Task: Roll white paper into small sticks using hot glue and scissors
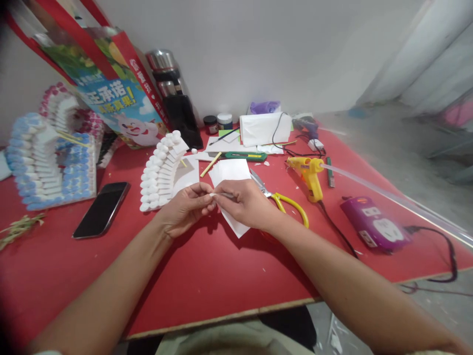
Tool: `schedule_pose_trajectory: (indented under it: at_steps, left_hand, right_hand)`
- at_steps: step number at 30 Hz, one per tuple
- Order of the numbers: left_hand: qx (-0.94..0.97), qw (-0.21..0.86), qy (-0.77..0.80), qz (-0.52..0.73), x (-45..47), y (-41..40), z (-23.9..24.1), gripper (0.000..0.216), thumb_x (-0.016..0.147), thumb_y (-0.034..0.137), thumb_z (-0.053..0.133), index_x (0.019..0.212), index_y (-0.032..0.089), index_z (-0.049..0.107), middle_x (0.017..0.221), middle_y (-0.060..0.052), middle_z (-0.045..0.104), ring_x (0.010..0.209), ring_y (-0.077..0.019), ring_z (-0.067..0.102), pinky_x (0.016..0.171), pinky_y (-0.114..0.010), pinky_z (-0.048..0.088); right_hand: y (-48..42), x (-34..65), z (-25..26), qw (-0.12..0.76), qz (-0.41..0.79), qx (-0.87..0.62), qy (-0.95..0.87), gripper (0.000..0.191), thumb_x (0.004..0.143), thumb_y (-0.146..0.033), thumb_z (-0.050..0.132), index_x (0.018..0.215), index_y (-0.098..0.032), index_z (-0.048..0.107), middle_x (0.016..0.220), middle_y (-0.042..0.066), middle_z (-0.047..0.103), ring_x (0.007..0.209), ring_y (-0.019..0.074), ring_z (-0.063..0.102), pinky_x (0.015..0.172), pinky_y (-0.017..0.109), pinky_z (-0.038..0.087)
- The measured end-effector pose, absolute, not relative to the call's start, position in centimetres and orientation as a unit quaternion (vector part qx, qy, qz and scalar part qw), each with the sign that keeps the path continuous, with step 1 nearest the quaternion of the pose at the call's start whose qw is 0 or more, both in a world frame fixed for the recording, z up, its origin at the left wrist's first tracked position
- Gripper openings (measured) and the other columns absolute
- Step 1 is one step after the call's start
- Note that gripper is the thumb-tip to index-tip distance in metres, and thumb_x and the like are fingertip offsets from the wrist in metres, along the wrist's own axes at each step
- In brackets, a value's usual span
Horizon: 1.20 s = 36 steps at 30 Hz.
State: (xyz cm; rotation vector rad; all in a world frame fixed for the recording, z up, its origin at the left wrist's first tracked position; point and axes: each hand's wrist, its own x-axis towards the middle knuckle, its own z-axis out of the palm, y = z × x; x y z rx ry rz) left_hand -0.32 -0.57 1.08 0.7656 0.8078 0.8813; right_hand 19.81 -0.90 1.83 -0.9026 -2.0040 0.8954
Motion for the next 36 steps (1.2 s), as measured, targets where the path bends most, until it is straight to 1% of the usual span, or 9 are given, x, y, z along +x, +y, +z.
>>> schedule_pose_trajectory:
  at_steps: [4, 7, 13, 18, 20, 25, 29, 32, 36]
  left_hand:
    - [0.365, 0.762, 0.376, 0.38, -0.5, -0.6, 0.9, 0.03, 0.068, 0.022, 0.093, 0.074, 0.012, 0.066, 0.068, -0.005, 0.071, 0.058, -0.0076, 0.064, 0.058, -0.014, 0.054]
    - [0.365, 0.753, 0.385, 0.389, -0.4, -0.6, 0.8, 0.029, 0.067, 0.023, 0.094, 0.075, 0.012, 0.068, 0.068, -0.005, 0.071, 0.062, -0.0096, 0.066, 0.059, -0.016, 0.055]
    - [0.348, 0.727, 0.415, 0.423, -0.1, -0.7, 0.9, 0.026, 0.064, 0.02, 0.095, 0.076, 0.011, 0.073, 0.067, -0.004, 0.072, 0.061, -0.0097, 0.067, 0.062, -0.017, 0.057]
    - [0.364, 0.73, 0.404, 0.413, -0.3, -0.7, 1.0, 0.025, 0.067, 0.021, 0.093, 0.079, 0.011, 0.074, 0.071, -0.006, 0.074, 0.064, -0.0107, 0.068, 0.066, -0.02, 0.058]
    - [0.38, 0.724, 0.401, 0.413, -0.4, -0.7, 1.0, 0.024, 0.069, 0.023, 0.092, 0.08, 0.012, 0.073, 0.073, -0.006, 0.074, 0.065, -0.0121, 0.069, 0.067, -0.022, 0.058]
    - [0.42, 0.681, 0.404, 0.443, 0.0, -1.0, 1.1, 0.023, 0.074, 0.025, 0.088, 0.082, 0.013, 0.071, 0.075, -0.006, 0.075, 0.07, -0.0148, 0.072, 0.071, -0.026, 0.06]
    - [0.443, 0.648, 0.411, 0.464, 0.4, -1.2, 1.2, 0.022, 0.075, 0.026, 0.088, 0.082, 0.014, 0.07, 0.074, -0.005, 0.075, 0.068, -0.0157, 0.071, 0.07, -0.029, 0.061]
    - [0.443, 0.65, 0.404, 0.467, 0.4, -1.1, 1.1, 0.021, 0.074, 0.024, 0.088, 0.081, 0.014, 0.071, 0.072, -0.004, 0.075, 0.065, -0.0149, 0.071, 0.067, -0.027, 0.059]
    - [0.42, 0.68, 0.392, 0.456, 0.2, -0.8, 0.6, 0.026, 0.069, 0.022, 0.09, 0.091, 0.014, 0.078, 0.075, -0.004, 0.075, 0.067, -0.0145, 0.071, 0.068, -0.027, 0.06]
  right_hand:
    - [-0.7, 19.9, 1.7, 0.368, 0.359, -0.333, -0.79, 0.018, 0.098, -0.025, 0.058, 0.094, -0.016, 0.073, 0.085, 0.004, 0.076, 0.075, 0.0141, 0.066, 0.071, 0.026, 0.048]
    - [-0.6, 20.1, 1.6, 0.358, 0.346, -0.338, -0.799, 0.018, 0.099, -0.025, 0.058, 0.095, -0.017, 0.073, 0.085, 0.003, 0.076, 0.074, 0.0137, 0.065, 0.071, 0.026, 0.047]
    - [-0.3, 20.4, 1.5, 0.355, 0.318, -0.372, -0.797, 0.021, 0.099, -0.029, 0.059, 0.093, -0.016, 0.073, 0.081, 0.003, 0.074, 0.071, 0.0134, 0.063, 0.068, 0.026, 0.045]
    - [-0.2, 20.4, 1.9, 0.354, 0.328, -0.358, -0.799, 0.02, 0.099, -0.028, 0.058, 0.095, -0.017, 0.074, 0.087, 0.003, 0.075, 0.075, 0.0138, 0.065, 0.072, 0.026, 0.046]
    - [-0.1, 20.4, 2.0, 0.354, 0.331, -0.361, -0.797, 0.018, 0.098, -0.028, 0.059, 0.095, -0.018, 0.074, 0.085, 0.003, 0.075, 0.075, 0.0139, 0.065, 0.072, 0.026, 0.047]
    - [0.0, 20.3, 1.9, 0.354, 0.37, -0.413, -0.753, 0.02, 0.096, -0.034, 0.063, 0.092, -0.019, 0.075, 0.083, 0.003, 0.076, 0.072, 0.0148, 0.067, 0.066, 0.025, 0.048]
    - [-0.1, 20.2, 2.2, 0.359, 0.382, -0.444, -0.727, 0.02, 0.094, -0.037, 0.065, 0.089, -0.019, 0.073, 0.084, 0.004, 0.077, 0.072, 0.0159, 0.068, 0.061, 0.024, 0.047]
    - [-0.3, 20.2, 2.5, 0.359, 0.391, -0.423, -0.735, 0.018, 0.093, -0.035, 0.065, 0.088, -0.019, 0.071, 0.083, 0.004, 0.077, 0.074, 0.017, 0.07, 0.063, 0.026, 0.05]
    - [-0.4, 20.3, 2.3, 0.352, 0.45, -0.392, -0.721, 0.018, 0.095, -0.036, 0.063, 0.092, -0.02, 0.069, 0.083, 0.004, 0.078, 0.071, 0.0176, 0.072, 0.062, 0.027, 0.052]
